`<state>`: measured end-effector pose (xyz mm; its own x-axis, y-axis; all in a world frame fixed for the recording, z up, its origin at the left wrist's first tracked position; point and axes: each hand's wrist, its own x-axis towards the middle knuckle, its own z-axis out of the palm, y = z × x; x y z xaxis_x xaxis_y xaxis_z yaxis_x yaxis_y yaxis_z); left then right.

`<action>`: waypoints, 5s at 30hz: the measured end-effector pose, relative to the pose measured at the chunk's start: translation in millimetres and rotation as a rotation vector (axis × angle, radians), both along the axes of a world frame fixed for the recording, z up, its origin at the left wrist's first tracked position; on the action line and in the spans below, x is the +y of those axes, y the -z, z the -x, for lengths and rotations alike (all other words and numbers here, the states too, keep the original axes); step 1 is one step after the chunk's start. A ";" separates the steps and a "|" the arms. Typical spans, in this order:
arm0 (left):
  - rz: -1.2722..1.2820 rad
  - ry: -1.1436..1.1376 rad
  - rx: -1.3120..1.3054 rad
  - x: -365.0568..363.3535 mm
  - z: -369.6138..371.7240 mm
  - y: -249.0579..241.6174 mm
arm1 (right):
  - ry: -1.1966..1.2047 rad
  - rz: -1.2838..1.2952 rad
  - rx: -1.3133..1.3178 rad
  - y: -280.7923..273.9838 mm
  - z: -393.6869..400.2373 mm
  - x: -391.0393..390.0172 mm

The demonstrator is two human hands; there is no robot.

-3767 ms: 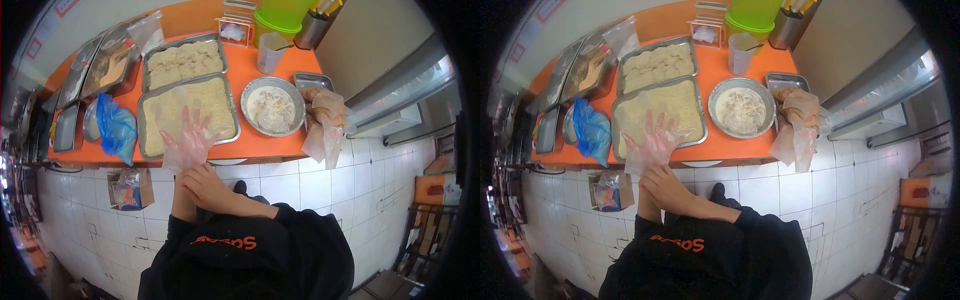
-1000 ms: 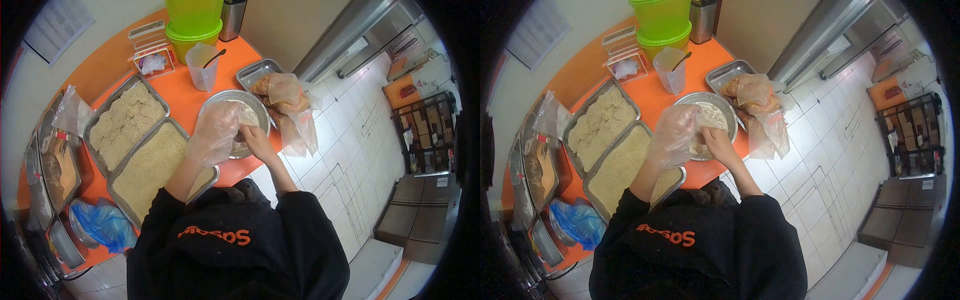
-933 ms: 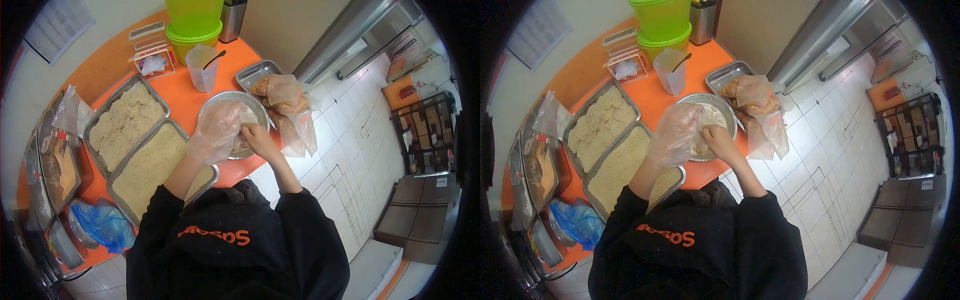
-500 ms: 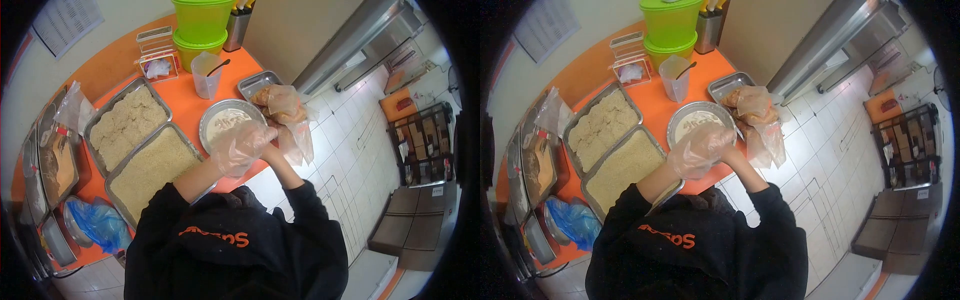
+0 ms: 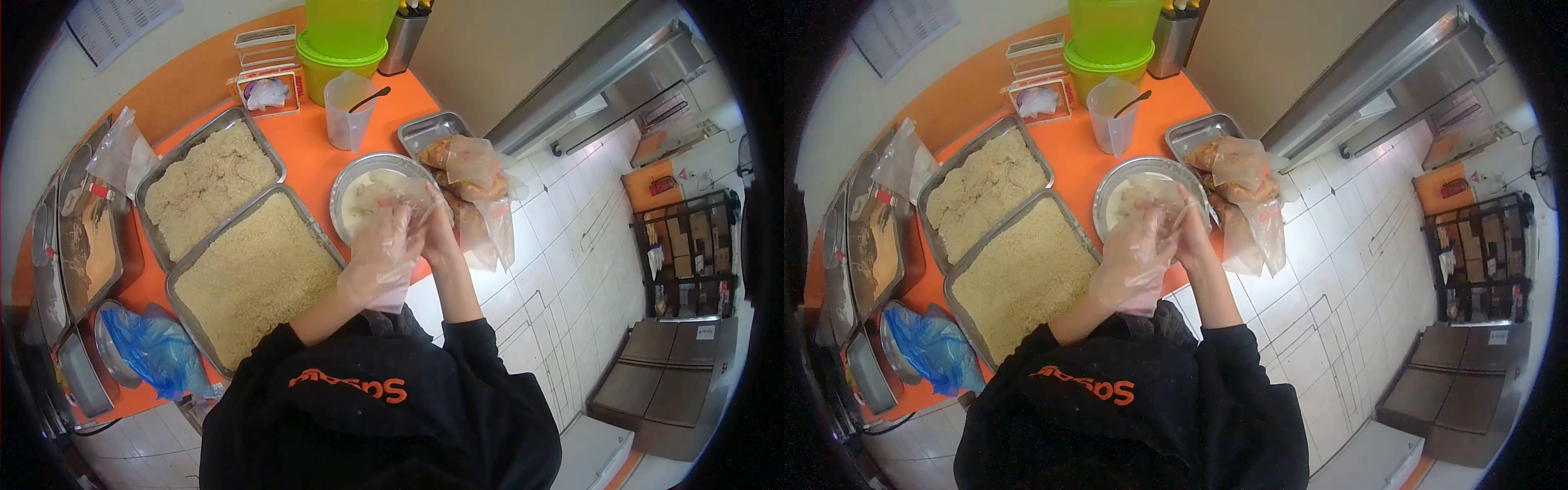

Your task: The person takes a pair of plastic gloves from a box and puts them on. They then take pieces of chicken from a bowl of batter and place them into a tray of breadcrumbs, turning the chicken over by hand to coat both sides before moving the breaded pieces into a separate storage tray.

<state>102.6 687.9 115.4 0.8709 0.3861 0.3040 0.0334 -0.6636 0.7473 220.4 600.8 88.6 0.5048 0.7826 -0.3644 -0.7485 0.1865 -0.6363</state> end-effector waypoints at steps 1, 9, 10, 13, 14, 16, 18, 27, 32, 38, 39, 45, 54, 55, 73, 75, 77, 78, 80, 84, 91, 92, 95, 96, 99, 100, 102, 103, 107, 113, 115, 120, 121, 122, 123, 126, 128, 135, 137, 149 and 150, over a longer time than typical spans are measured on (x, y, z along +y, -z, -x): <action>-0.050 -0.014 -0.047 4.2 -7.7 6.0 | 0.052 0.021 0.001 -5.9 5.6 3.4; -0.147 0.106 -0.266 36.0 -29.4 -5.3 | 0.008 0.491 -0.595 19.2 4.5 -8.3; -0.145 0.142 -0.294 38.4 -30.6 -3.8 | -0.080 0.632 -0.980 18.9 1.4 -11.4; -0.145 0.330 -0.270 38.0 -31.1 -7.1 | 0.020 0.383 -1.715 18.5 6.8 -13.2; -0.147 0.405 -0.245 36.9 -31.7 -9.1 | 0.000 0.453 -1.824 19.7 7.4 -14.3; -0.269 0.376 -0.283 24.8 -31.8 -1.2 | -0.040 0.596 -2.043 27.4 6.8 -16.6; -0.299 0.391 -0.271 13.6 -28.6 3.5 | -0.139 0.664 -1.933 39.2 3.7 -19.2; -0.605 0.399 -0.297 0.7 -7.0 -22.0 | -0.137 0.493 -1.080 38.6 -4.0 -13.8; -0.263 0.245 -0.295 -4.0 22.6 -14.4 | 0.067 0.271 -0.378 34.0 1.0 -4.4; -0.007 0.015 0.011 -5.7 11.5 1.0 | 0.313 0.029 -0.069 24.1 21.0 4.5; -0.021 0.001 -0.089 -6.6 6.7 11.7 | 0.316 -0.009 -0.049 28.0 20.5 5.9; 0.002 0.040 -0.259 -3.9 -0.4 24.8 | 0.358 -0.054 -0.018 31.3 24.1 6.8; -0.040 0.508 -0.304 -5.8 6.5 36.8 | 0.358 -0.008 -0.053 38.9 16.5 -2.1; -0.054 0.577 -0.326 -10.0 4.7 38.8 | 0.365 0.001 -0.095 37.6 19.6 -4.0; -0.035 -0.144 0.677 64.8 165.0 59.3 | 0.023 0.556 -1.053 -30.7 -38.1 -11.9; -0.201 -0.178 0.562 73.5 166.1 70.7 | -0.308 0.711 -1.380 -35.1 -35.1 -15.7; -0.332 -0.185 0.531 74.3 160.9 81.6 | -0.576 0.688 -1.630 -6.8 -40.8 -17.7; -0.376 -0.172 0.559 73.2 157.1 87.8 | -0.594 0.610 -1.745 -2.5 -38.7 -14.3; -0.416 -0.183 0.596 74.6 154.2 89.7 | -0.627 0.445 -1.968 6.5 -28.2 -2.1; -0.302 -0.380 0.615 79.6 193.5 92.6 | -0.550 0.210 -2.145 42.2 -25.4 12.0; 0.109 -0.740 0.488 62.0 245.6 71.0 | -0.686 0.496 -2.101 43.0 -38.4 13.0; 0.140 -0.767 0.494 58.5 247.8 69.6 | -0.686 0.561 -2.060 27.9 -36.9 11.3; 0.185 -0.783 0.502 56.6 248.4 70.4 | -0.657 0.605 -2.086 44.6 -33.0 7.2; 0.176 -0.756 0.506 58.0 248.4 74.5 | -0.644 0.597 -2.120 48.8 -29.4 8.6; 0.223 -0.679 0.438 64.2 251.9 77.5 | -0.676 0.602 -2.076 48.9 -24.4 6.5; 0.253 -0.652 0.402 65.9 253.1 75.8 | -0.620 0.624 -2.024 49.6 -23.9 5.6; 0.260 -0.604 0.336 72.6 260.1 71.2 | -0.506 0.661 -1.923 52.8 -30.6 3.9; 0.262 -0.580 0.301 78.6 264.8 68.7 | -0.481 0.755 -1.752 49.9 -35.9 3.2; 0.118 -0.494 0.350 104.6 294.2 67.6 | -0.377 0.907 -1.867 46.2 -51.3 11.8; 0.180 -0.452 0.302 126.0 316.4 64.6 | -0.445 0.980 -2.131 83.1 -27.0 53.1; 0.134 -0.473 0.321 126.4 318.2 55.5 | -0.242 0.923 -2.070 137.5 -58.2 39.4; 0.198 -0.530 0.279 127.8 309.8 56.4 | -0.667 0.992 -2.052 47.0 -57.0 48.9; 0.225 -0.544 0.279 125.0 308.2 55.5 | -0.725 1.004 -2.124 47.3 -64.1 44.7; 0.251 -0.546 0.288 122.7 306.7 56.6 | -0.762 0.982 -2.134 50.6 -68.1 42.1; 0.277 -0.548 0.294 120.9 303.6 60.3 | -0.800 0.960 -2.145 50.3 -69.3 41.0; 0.368 -0.496 0.234 119.7 296.3 76.0 | -0.690 0.933 -1.973 58.0 -56.3 52.9; 0.366 -0.457 0.230 123.2 287.8 77.6 | -0.410 1.093 -1.804 61.6 -32.6 60.9; 0.266 -0.439 0.302 138.3 271.3 68.3 | -0.078 0.552 -1.186 36.9 -42.5 52.5; 0.192 -0.439 0.305 139.0 269.8 67.7 | -0.142 0.697 -1.346 28.2 -57.6 43.1; 0.282 -0.338 0.343 139.3 253.9 71.3 | -0.159 1.016 -1.967 82.4 -38.8 53.1; 0.252 -0.313 0.326 138.7 252.6 77.0 | -0.148 0.992 -2.148 94.9 -35.4 56.5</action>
